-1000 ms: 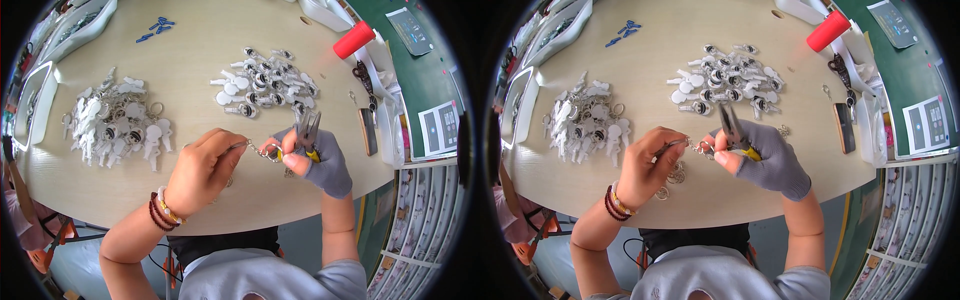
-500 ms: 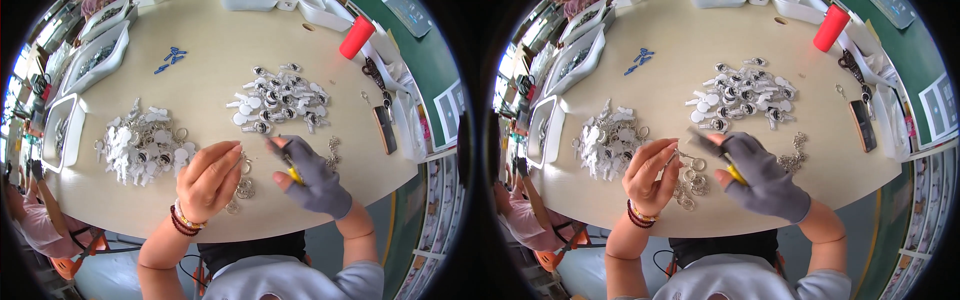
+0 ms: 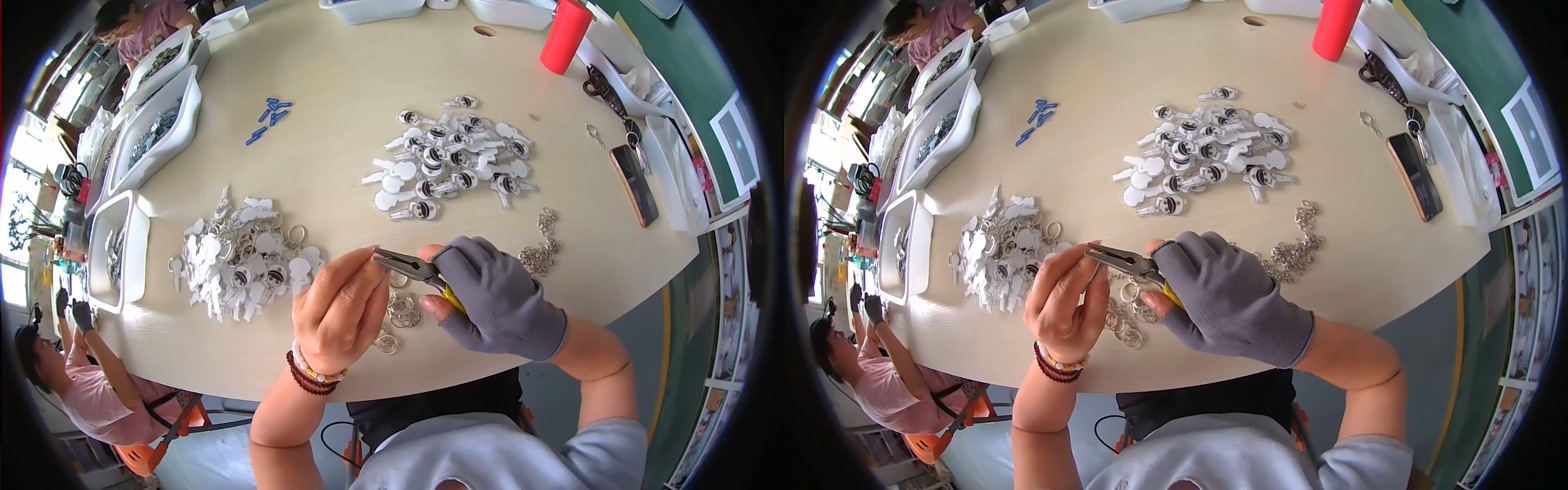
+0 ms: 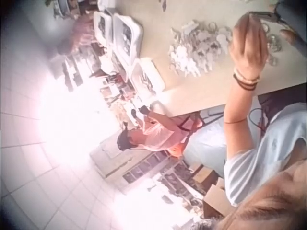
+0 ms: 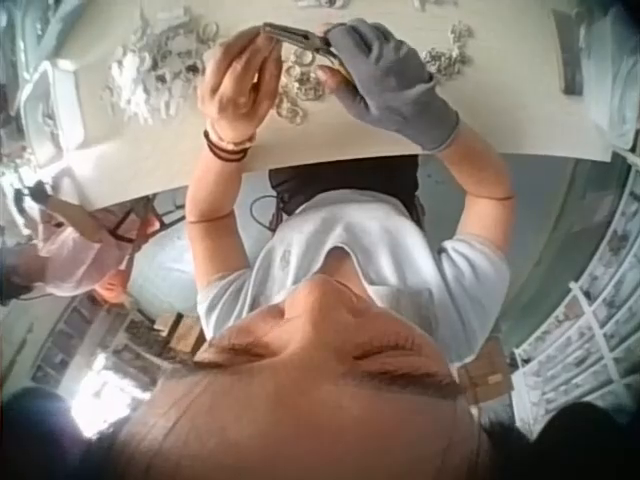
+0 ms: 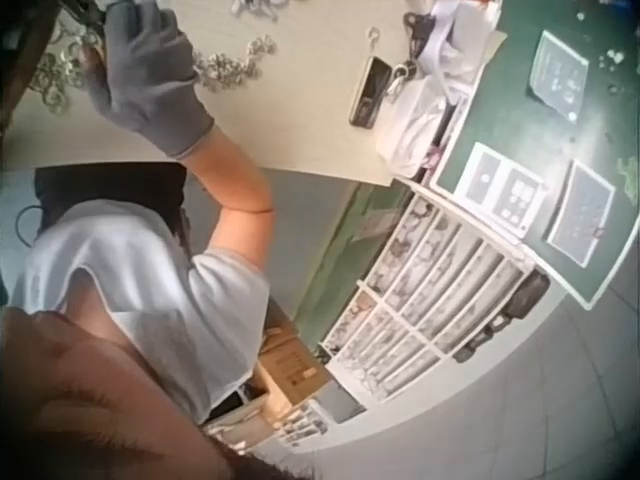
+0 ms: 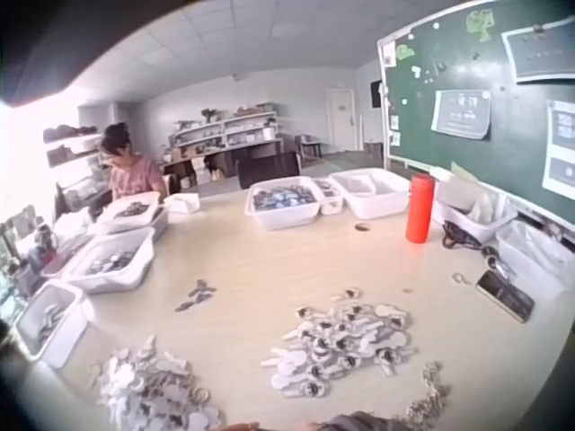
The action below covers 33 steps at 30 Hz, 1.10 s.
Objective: The person assembles keychains by attaching metal keychain rings to plastic figurines using pliers.
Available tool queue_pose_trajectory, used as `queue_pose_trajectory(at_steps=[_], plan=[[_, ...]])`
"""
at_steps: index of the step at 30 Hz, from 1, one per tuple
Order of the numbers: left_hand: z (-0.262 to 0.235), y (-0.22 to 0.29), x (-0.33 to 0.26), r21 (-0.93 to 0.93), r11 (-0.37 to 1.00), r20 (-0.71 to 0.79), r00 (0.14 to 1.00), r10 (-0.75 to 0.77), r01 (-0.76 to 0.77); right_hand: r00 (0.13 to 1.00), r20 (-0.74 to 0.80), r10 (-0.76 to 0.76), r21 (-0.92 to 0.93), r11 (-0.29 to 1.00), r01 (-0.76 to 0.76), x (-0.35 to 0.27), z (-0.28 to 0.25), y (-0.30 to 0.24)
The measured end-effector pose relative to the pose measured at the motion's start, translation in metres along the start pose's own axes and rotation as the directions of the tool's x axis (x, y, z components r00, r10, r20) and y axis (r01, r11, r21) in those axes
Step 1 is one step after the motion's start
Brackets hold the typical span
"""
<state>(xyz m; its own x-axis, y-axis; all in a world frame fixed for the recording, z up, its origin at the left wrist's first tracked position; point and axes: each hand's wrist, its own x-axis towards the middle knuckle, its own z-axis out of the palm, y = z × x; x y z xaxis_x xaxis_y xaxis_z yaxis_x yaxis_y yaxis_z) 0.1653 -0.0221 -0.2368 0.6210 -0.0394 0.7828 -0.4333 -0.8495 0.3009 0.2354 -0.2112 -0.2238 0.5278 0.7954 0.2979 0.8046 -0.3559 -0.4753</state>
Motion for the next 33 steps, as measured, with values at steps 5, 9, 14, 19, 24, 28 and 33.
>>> queue_pose_trajectory(at_steps=[5,9,14,19,24,28,33], plan=[[0.001,0.001,-0.001,0.021,1.0,0.007,1.0,0.011,-0.012,0.998,0.051,0.027,0.083,0.996,-0.031,-0.003,0.002,0.003],[0.001,0.004,-0.002,-0.045,0.996,0.006,0.997,-0.075,0.075,0.996,0.083,0.043,0.11,0.993,-0.052,0.0,0.001,0.007],[0.001,0.004,-0.001,-0.136,0.981,-0.007,0.99,-0.142,0.14,0.983,-0.178,0.053,0.496,0.867,0.043,0.003,0.0,0.029],[-0.003,0.0,-0.004,-0.081,0.983,0.01,0.986,-0.167,0.167,0.906,0.024,0.422,0.487,0.787,-0.379,0.005,-0.037,0.044],[-0.044,-0.024,0.005,0.305,0.916,0.112,0.946,-0.304,0.259,0.958,0.005,0.286,0.204,0.938,-0.281,-0.005,-0.033,0.074],[-0.084,-0.043,0.006,0.636,0.688,0.108,0.843,-0.527,0.349,0.947,0.187,0.262,-0.011,0.964,-0.265,-0.007,-0.029,0.073],[-0.076,-0.046,0.006,0.699,0.697,0.212,0.886,-0.412,0.157,0.939,0.261,0.225,-0.147,0.97,-0.192,-0.005,-0.023,0.066]])
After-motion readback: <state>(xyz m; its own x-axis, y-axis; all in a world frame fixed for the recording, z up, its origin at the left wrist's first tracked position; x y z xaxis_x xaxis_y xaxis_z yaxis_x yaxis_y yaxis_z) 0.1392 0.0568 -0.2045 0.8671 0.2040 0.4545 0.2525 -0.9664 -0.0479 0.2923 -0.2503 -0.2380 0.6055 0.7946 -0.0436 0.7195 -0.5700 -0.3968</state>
